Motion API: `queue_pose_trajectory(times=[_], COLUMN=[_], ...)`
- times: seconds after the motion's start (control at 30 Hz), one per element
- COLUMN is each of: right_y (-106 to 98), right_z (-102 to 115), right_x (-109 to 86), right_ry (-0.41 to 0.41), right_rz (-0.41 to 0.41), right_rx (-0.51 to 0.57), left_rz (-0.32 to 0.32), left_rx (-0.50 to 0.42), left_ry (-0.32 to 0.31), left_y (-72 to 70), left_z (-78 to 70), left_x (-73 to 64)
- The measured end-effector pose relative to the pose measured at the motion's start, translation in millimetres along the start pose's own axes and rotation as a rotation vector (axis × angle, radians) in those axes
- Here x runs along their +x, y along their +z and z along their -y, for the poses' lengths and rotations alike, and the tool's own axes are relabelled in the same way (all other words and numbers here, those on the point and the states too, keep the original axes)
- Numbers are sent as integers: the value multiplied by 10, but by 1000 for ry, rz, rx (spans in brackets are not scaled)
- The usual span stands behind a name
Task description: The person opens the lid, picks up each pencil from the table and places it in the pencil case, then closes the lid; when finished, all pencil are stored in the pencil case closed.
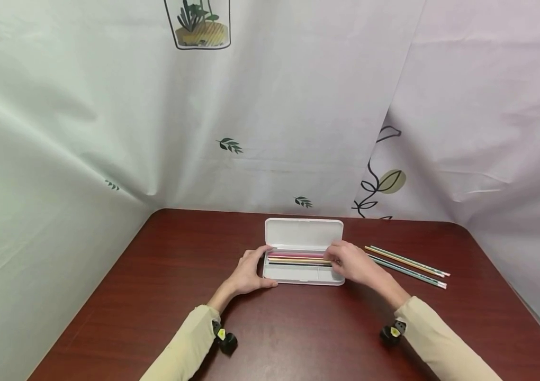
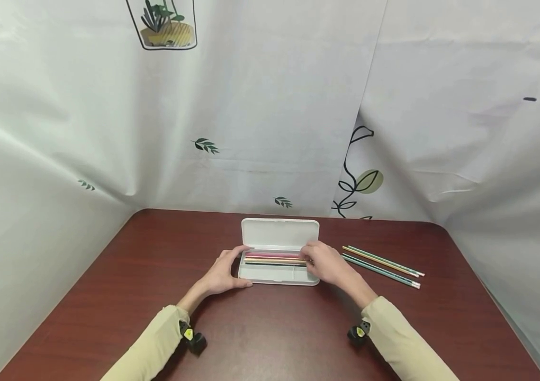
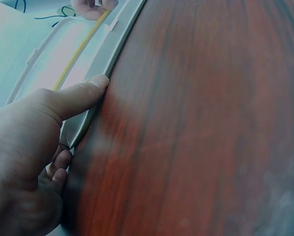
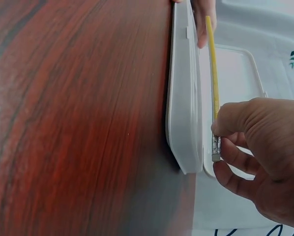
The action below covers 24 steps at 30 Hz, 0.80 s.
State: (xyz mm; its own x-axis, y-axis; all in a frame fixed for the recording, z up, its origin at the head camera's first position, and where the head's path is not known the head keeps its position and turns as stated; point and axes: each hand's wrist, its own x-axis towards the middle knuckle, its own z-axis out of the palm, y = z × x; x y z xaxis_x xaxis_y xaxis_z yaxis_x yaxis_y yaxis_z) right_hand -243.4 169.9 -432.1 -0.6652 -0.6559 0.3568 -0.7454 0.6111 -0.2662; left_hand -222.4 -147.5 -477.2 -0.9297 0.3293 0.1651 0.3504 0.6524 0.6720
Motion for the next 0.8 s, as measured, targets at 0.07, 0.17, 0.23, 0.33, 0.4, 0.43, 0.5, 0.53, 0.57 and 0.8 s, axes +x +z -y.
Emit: queue_pose_trajectory(times=[0.07,0.17,0.23,0.33,0.4,0.43,0.5,0.53,0.57,0.8], right_y=[12,28,33,42,50,54,61,64,65,67], right_z=[8,22,34,49,52,52,52,52,52,38], right_x=[11,28,38,50,56,58,63,65,66,61], right_ry=[-2,21,40,58,60,61,62,62,61,50], right_rz=[2,26,46,68,74,74,74,73,71,60], right_rx=[-8,1,12,23,23,25,27,29,32,33], left_rz=[0,1,3,2,1,0,-1,-1,-2,-2], left_rx=[-2,-5,-8,-12,-13,-14,-15,-14,-13,-7], left_ry=[-2,-2,-2,0,0,0,-2,-3,-4,-7], left_y=[2,0,-3,-3,-1,-1,0,0,0,3], left_z=[1,-5,-12,-16,-17,-18,-19,-20,-21,-10], left_x=[-1,-2,-2,-3,-3,-3,-2,-1,0,4])
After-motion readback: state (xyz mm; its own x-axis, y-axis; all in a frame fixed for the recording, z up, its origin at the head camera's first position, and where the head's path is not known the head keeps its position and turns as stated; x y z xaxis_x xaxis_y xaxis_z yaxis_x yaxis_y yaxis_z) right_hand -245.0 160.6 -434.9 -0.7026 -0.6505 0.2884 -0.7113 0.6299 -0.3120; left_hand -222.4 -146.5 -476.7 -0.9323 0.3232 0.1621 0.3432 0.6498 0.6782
